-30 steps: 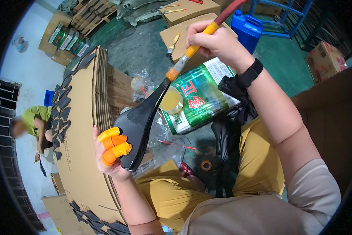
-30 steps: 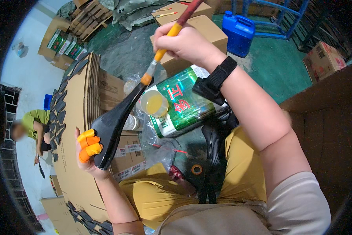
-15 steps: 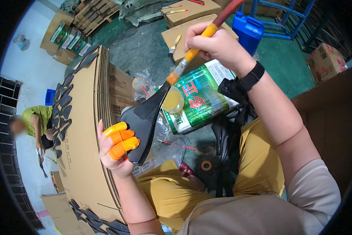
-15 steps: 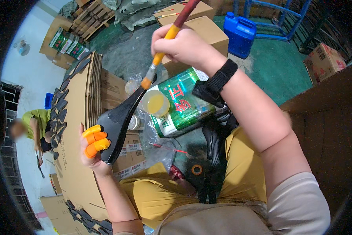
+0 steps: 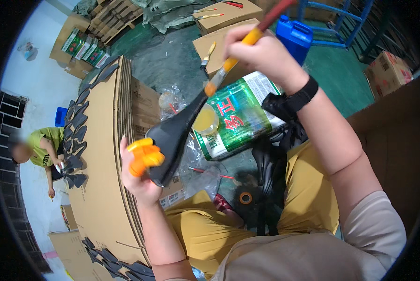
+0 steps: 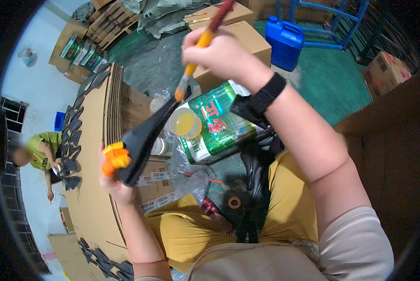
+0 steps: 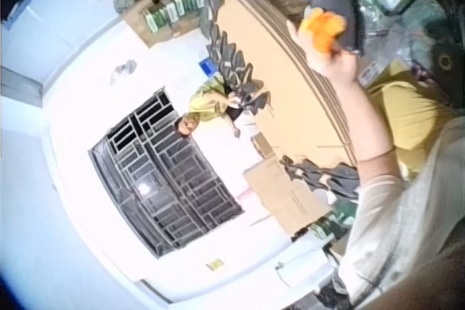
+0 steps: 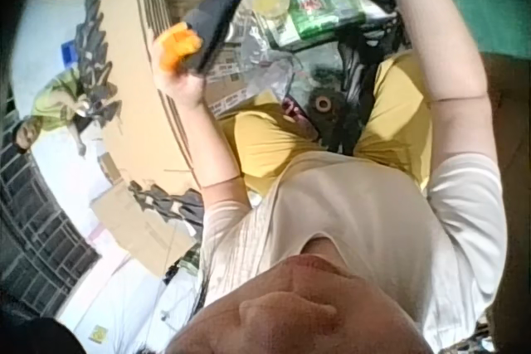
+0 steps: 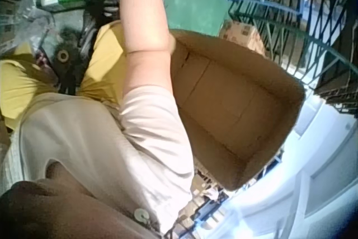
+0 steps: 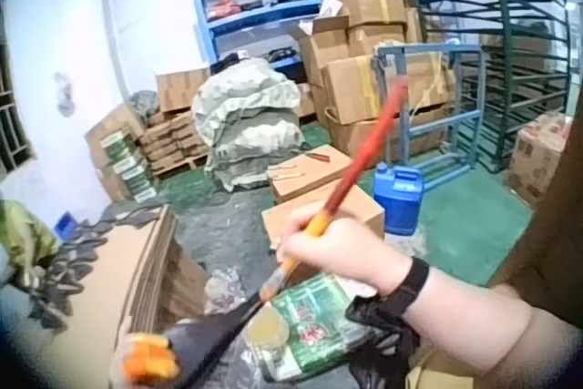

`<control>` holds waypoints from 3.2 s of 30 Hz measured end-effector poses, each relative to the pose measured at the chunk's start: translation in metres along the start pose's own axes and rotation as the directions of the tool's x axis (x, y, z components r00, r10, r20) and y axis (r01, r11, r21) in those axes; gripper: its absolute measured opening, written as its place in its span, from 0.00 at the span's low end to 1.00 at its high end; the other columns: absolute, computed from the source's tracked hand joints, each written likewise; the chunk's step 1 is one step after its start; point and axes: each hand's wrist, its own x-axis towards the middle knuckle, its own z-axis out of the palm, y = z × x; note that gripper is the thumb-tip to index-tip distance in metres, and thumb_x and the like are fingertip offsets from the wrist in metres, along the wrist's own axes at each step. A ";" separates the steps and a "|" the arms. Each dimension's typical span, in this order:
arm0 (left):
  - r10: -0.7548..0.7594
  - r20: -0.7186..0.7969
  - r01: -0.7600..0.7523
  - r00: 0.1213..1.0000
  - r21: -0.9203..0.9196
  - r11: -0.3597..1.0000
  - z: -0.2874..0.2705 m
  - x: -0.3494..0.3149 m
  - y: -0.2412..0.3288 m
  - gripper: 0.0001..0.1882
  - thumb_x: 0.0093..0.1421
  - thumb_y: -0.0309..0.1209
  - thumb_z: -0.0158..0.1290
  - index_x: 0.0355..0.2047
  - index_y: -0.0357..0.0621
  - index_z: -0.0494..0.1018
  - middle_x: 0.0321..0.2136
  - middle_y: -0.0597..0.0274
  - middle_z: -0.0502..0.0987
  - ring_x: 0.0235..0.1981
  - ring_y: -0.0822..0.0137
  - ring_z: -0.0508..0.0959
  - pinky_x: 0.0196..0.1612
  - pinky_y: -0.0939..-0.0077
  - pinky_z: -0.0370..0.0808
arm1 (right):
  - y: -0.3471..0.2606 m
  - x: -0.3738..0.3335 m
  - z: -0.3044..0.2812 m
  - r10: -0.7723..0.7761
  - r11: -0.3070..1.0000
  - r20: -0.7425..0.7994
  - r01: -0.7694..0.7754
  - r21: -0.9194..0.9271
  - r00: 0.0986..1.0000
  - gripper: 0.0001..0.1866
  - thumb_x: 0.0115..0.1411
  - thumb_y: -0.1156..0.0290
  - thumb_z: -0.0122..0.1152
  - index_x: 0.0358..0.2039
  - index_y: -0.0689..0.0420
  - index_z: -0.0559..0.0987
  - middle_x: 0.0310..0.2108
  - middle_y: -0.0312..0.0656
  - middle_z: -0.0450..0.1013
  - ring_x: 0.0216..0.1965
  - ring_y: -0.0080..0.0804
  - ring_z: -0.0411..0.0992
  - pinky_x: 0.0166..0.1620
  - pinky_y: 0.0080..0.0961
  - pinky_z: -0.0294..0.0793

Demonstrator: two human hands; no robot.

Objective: The person is applying glue or a coating to the underside of black saddle-shaped pads using a brush.

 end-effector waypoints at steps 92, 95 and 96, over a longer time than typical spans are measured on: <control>-0.180 0.722 -0.052 0.668 0.287 0.957 0.213 -0.055 -0.002 0.18 0.56 0.25 0.46 0.47 0.52 0.73 0.44 0.61 0.75 0.53 0.59 0.71 0.61 0.54 0.59 | 0.123 -0.089 -0.079 0.274 0.960 -0.166 -0.280 -0.016 0.947 0.11 0.69 0.61 0.44 0.32 0.52 0.68 0.25 0.37 0.73 0.25 0.20 0.67 0.29 0.19 0.64; -0.187 0.728 -0.057 0.659 0.297 0.953 0.214 -0.051 -0.001 0.18 0.56 0.25 0.46 0.47 0.53 0.74 0.43 0.63 0.75 0.52 0.60 0.71 0.61 0.54 0.59 | 0.106 -0.101 -0.077 0.452 0.892 -0.123 -0.447 0.071 0.883 0.22 0.69 0.50 0.40 0.42 0.54 0.77 0.21 0.30 0.68 0.23 0.14 0.62 0.26 0.13 0.58; -0.195 0.732 -0.068 0.653 0.313 0.947 0.214 -0.050 -0.001 0.18 0.56 0.25 0.46 0.47 0.52 0.74 0.43 0.63 0.75 0.52 0.60 0.70 0.61 0.54 0.59 | 0.104 -0.105 -0.075 0.467 0.884 -0.099 -0.463 0.067 0.879 0.24 0.68 0.49 0.41 0.44 0.54 0.78 0.21 0.29 0.67 0.22 0.13 0.61 0.26 0.12 0.58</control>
